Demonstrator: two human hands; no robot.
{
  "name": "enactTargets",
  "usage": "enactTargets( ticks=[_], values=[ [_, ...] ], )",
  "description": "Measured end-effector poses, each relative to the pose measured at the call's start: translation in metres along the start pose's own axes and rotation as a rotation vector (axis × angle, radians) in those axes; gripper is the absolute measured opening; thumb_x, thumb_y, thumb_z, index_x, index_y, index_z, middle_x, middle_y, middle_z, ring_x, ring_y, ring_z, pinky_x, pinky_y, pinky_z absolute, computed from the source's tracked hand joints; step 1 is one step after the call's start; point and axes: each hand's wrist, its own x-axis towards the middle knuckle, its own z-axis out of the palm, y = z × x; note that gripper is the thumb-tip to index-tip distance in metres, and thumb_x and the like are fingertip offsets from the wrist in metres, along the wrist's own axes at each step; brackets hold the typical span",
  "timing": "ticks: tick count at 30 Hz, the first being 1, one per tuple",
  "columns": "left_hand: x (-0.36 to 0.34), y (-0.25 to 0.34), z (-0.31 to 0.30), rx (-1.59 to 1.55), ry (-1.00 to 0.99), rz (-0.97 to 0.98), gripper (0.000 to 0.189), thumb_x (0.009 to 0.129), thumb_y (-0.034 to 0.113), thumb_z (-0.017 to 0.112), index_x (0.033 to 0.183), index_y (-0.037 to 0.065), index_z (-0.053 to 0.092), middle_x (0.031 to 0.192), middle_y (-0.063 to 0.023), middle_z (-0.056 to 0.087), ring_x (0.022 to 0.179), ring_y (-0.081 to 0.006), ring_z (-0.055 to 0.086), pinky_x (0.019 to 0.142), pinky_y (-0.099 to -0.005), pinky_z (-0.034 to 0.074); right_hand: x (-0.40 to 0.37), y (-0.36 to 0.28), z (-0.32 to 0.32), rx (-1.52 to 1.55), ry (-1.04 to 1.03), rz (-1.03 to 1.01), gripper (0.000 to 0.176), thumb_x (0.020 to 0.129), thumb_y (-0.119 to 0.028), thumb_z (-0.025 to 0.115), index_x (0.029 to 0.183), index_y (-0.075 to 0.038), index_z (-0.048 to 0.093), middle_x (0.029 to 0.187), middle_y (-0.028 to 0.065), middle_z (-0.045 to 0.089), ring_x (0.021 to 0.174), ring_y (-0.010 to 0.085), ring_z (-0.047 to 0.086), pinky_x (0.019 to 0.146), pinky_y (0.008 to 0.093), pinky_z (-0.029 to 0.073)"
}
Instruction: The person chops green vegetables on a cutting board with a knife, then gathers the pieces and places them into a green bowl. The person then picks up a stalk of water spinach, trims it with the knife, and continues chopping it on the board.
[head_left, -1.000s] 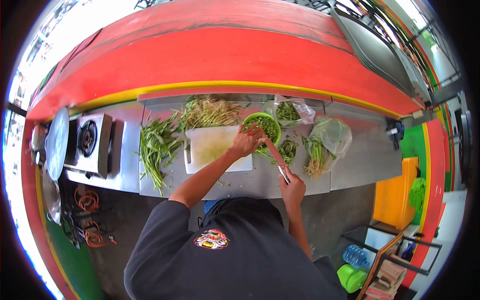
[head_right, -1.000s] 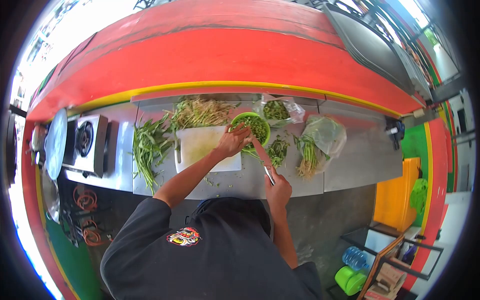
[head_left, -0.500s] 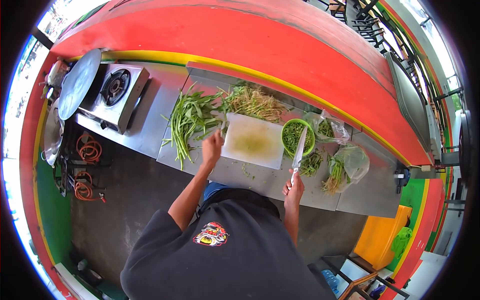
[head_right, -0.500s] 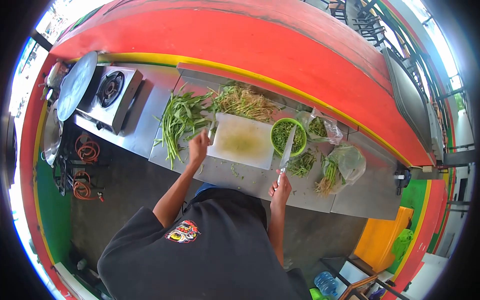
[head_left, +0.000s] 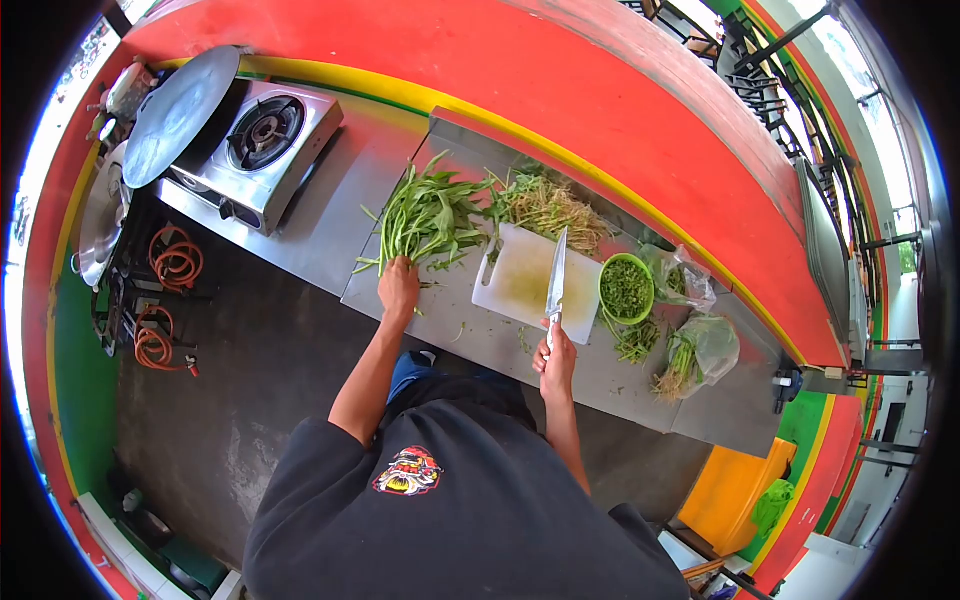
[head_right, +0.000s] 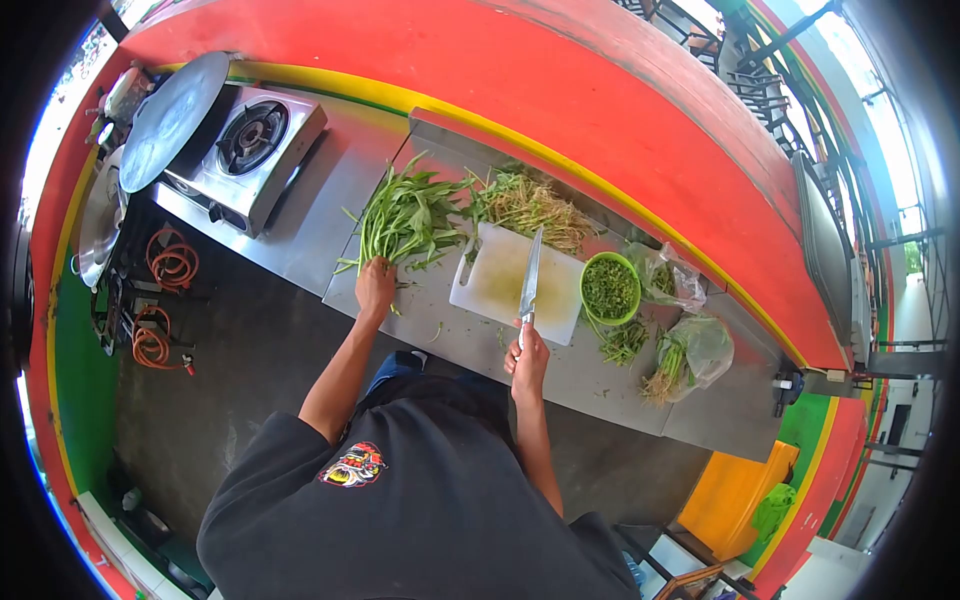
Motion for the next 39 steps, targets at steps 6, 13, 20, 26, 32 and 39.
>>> enactTargets(
  ticks=[6,13,20,26,32,39],
  values=[
    [0.007,-0.012,0.004,0.002,-0.037,0.059,0.018,0.086,0.025,0.068,0.089,0.007,0.069,0.096,-0.0128,0.069,0.084,-0.0353,0.068,0.073,-0.0474,0.053,-0.008,0.026,0.028,0.014,-0.007,-0.011,0.041,0.103,-0.042,0.053,0.116,-0.004,0.062,0.062,-0.0055,0.036,0.044,0.0041,0.034,0.04,0.0219,0.026],
    [0.016,-0.015,-0.012,0.015,-0.106,0.179,0.02,0.087,0.027,0.069,0.095,0.008,0.068,0.096,-0.0103,0.066,0.088,-0.0326,0.066,0.077,-0.0469,0.048,-0.02,0.05,0.042,0.061,0.027,0.017,0.039,0.104,-0.04,0.052,0.119,-0.005,0.062,0.062,-0.0053,0.036,0.044,0.0042,0.033,0.04,0.0217,0.026],
    [0.016,-0.023,0.0,0.132,-0.118,0.237,0.024,0.085,0.027,0.072,0.1,0.01,0.065,0.099,-0.007,0.065,0.091,-0.028,0.065,0.08,-0.0466,0.044,-0.026,0.055,0.034,0.052,0.056,-0.009,0.037,0.104,-0.038,0.052,0.117,-0.005,0.062,0.062,-0.0051,0.037,0.044,0.0043,0.035,0.04,0.0213,0.028],
    [0.014,-0.022,0.009,0.068,-0.016,0.295,0.019,0.084,0.02,0.07,0.096,0.007,0.062,0.098,-0.0106,0.064,0.089,-0.0316,0.064,0.078,-0.0457,0.045,-0.034,0.061,0.024,0.079,0.115,-0.023,0.037,0.103,-0.04,0.055,0.112,-0.005,0.063,0.061,-0.0053,0.038,0.045,0.0036,0.035,0.039,0.0216,0.028],
    [0.027,-0.014,0.001,-0.233,0.048,0.348,0.019,0.086,0.011,0.068,0.1,0.002,0.058,0.085,-0.0127,0.066,0.079,-0.0305,0.064,0.072,-0.0435,0.049,-0.042,0.068,0.014,0.083,0.17,-0.004,0.037,0.103,-0.039,0.054,0.115,-0.005,0.063,0.061,-0.0051,0.038,0.045,0.0038,0.036,0.039,0.0216,0.027],
    [0.046,0.028,-0.06,-0.972,-0.416,-0.295,0.026,0.091,0.02,0.073,0.107,0.001,0.064,0.087,-0.004,0.07,0.068,-0.0079,0.06,0.057,-0.0217,0.044,-0.056,0.071,0.007,0.108,0.205,-0.01,0.036,0.104,-0.037,0.054,0.117,-0.005,0.063,0.062,-0.0053,0.038,0.046,0.0037,0.036,0.04,0.0212,0.027]
  ],
)
